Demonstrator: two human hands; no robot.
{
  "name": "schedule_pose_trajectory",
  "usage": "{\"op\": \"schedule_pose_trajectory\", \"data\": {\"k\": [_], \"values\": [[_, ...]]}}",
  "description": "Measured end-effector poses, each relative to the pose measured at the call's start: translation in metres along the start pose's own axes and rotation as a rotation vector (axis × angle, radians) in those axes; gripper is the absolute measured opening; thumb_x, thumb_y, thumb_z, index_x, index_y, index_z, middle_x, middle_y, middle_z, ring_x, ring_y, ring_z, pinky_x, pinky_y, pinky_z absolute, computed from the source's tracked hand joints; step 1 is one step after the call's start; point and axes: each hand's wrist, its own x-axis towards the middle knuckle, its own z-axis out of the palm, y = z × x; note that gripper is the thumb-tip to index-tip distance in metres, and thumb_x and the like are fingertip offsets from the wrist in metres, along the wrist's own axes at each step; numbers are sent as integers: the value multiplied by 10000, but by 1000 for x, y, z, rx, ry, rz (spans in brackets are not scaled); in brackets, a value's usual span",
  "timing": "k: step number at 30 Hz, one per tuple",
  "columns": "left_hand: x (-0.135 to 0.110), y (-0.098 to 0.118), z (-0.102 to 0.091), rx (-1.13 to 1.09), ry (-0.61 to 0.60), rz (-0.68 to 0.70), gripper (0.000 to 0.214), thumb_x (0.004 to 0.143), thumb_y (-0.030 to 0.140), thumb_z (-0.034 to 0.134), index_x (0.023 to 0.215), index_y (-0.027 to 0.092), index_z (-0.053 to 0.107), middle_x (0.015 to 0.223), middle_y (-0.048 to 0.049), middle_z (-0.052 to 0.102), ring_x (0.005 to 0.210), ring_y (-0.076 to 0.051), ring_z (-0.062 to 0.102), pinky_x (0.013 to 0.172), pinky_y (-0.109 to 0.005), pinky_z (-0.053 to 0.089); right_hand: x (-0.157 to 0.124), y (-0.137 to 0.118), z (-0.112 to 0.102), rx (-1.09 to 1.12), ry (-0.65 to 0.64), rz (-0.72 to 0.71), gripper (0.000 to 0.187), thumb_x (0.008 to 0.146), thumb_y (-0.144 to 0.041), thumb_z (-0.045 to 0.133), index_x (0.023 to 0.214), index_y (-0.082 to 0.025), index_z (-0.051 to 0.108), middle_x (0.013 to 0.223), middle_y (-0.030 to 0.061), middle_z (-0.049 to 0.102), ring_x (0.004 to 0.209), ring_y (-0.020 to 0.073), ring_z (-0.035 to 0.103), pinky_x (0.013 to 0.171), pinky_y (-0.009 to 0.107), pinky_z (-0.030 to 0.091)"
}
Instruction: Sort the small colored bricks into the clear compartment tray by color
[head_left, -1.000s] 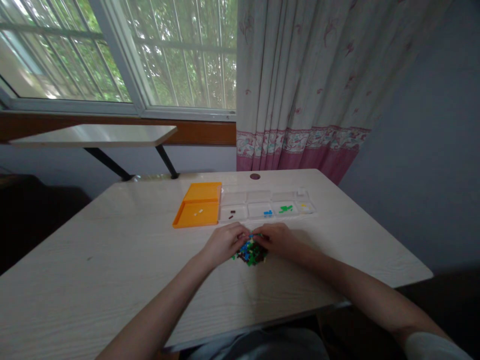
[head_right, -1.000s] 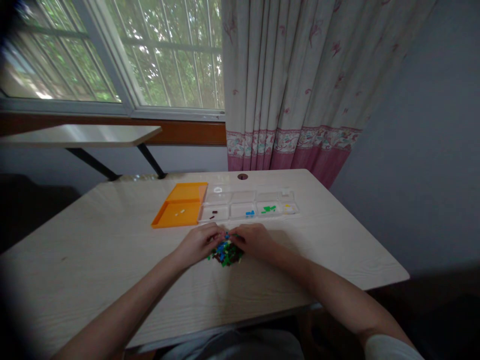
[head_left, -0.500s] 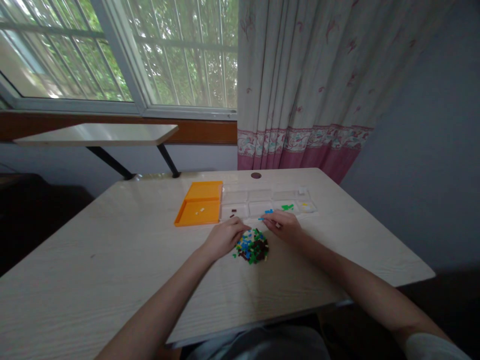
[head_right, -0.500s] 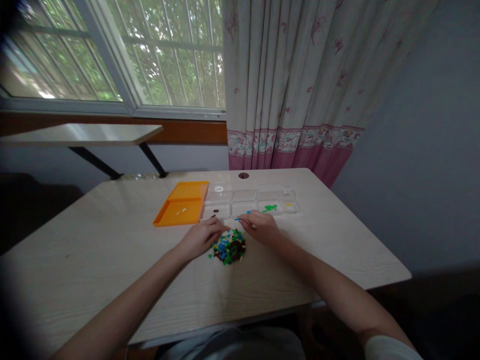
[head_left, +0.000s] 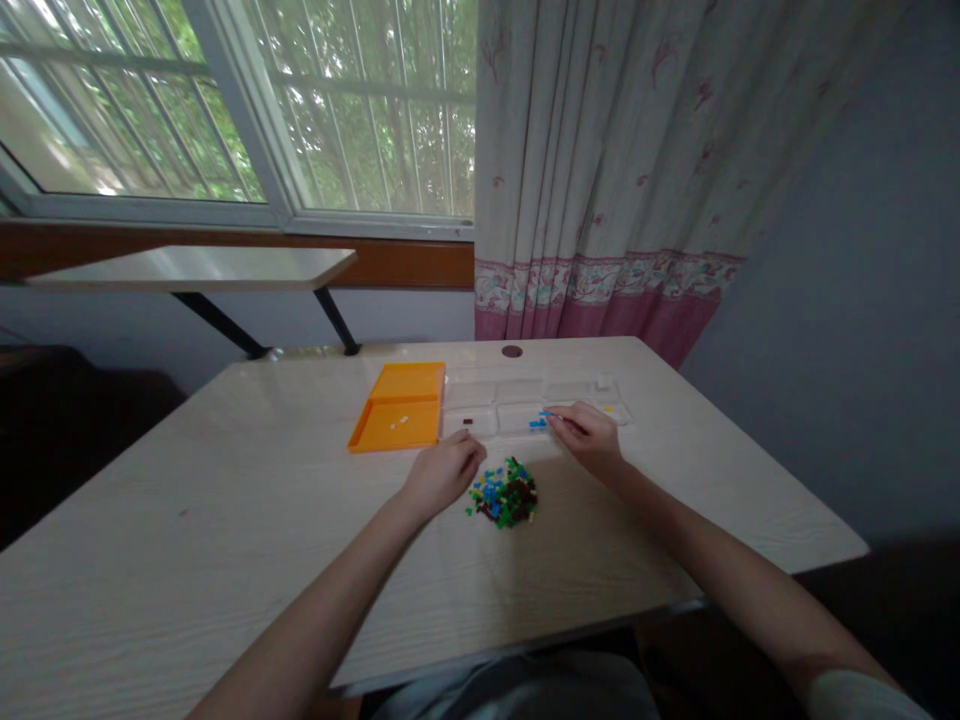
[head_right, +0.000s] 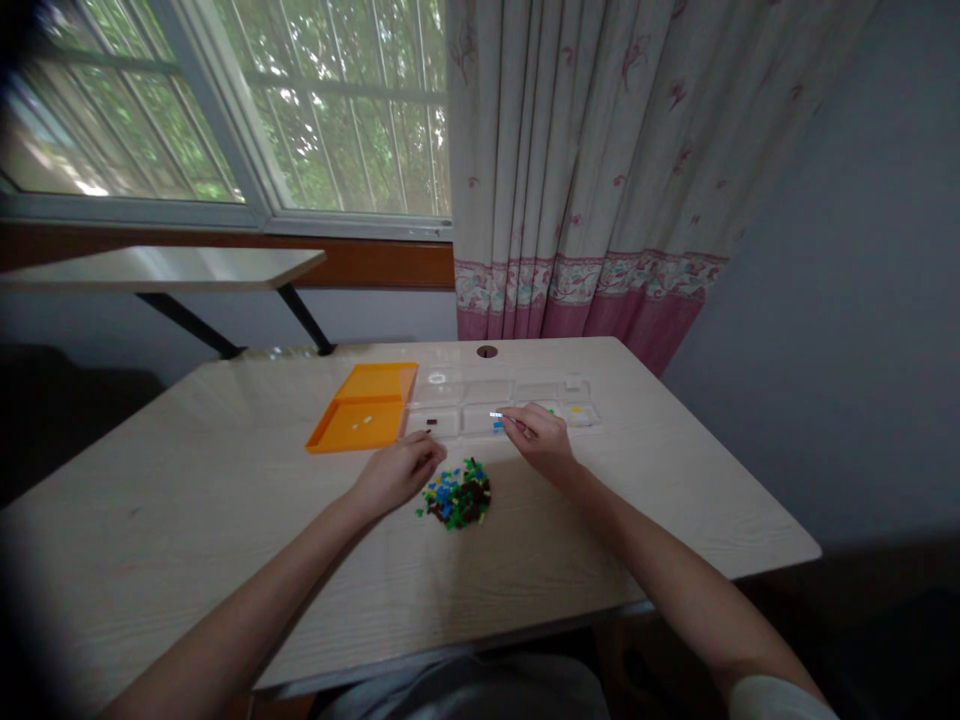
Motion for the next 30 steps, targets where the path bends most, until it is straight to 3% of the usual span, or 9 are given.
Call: {"op": "schedule_pose_trajectory", "data": {"k": [6,15,22,30], "values": [[0,-1,-1,-23,-1,14,184,831,220,408,860,197,588,898,-32,569,796,-146,567,648,-228,428,-1,10,5,6,-54,35,221,822,-295,500,875,-178,679,618,17,581,548,108,496,566,224,421],[0,-3,-1,-45,8,-27,208,810,232,441,926,206,611,941,-39,583,793,-147,575,646,-230,433,-1,31,26,-141,-193,224,273,823,-295,467,995,-195,654,716,31,615,649,138,539,633,240,426],[-2,-7,-5,-32,-13,-25,190,805,246,449,869,210,624,915,-32,592,805,-152,576,651,-230,430,-4,24,20,-75,-225,189,205,808,-238,483,890,-180,661,773,44,636,699,141,566,661,242,433],[0,-2,-1,-18,8,-18,191,820,247,442,833,192,624,870,-37,593,797,-148,569,654,-223,427,-14,2,29,-13,-366,0,150,805,-199,509,858,-192,650,774,26,652,696,117,583,657,210,426]]}}
